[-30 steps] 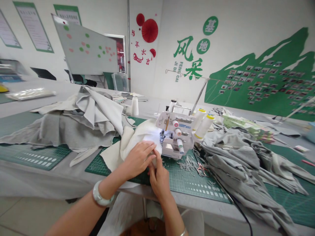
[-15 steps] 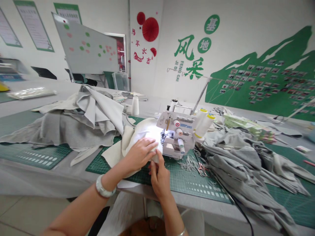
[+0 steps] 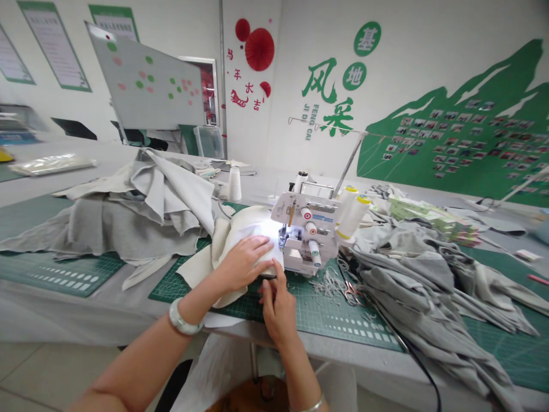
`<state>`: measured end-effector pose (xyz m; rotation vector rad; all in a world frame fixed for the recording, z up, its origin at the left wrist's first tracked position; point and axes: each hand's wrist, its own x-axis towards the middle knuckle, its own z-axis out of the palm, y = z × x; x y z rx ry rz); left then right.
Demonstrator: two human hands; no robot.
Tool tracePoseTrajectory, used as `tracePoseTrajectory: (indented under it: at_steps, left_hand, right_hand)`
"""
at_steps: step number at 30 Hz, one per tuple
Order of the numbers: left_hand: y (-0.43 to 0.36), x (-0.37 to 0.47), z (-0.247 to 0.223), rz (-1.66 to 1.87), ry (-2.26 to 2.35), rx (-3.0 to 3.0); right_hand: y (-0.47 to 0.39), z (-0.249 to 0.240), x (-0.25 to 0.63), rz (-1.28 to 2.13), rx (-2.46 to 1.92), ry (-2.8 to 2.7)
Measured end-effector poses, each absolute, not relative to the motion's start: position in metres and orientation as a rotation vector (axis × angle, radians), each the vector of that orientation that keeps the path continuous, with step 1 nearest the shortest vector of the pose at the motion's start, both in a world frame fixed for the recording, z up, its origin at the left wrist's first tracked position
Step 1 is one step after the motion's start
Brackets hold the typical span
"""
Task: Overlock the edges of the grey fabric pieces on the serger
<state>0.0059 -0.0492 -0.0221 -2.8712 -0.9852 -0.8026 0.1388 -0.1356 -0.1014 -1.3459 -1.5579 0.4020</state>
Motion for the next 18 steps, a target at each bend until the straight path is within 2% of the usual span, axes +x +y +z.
tracePoseTrajectory:
  at_steps: [5, 12, 18]
  left_hand:
    - [-0.049, 0.007, -0.019, -0.796, -0.964, -2.867]
    - [-0.068, 0.01, -0.02, -0.963, -0.956, -2.901]
    - [-0.051, 0.009, -0.026, -0.99, -0.935, -2.942]
  right_hand:
    - [-0.135, -0.099, 0.139, 0.372, -1.36, -1.572]
    - [-0.132, -0.096, 0.137, 0.281, -1.43, -1.613]
    - [-0.131, -0.092, 0.135, 0.222, -1.48, -1.64]
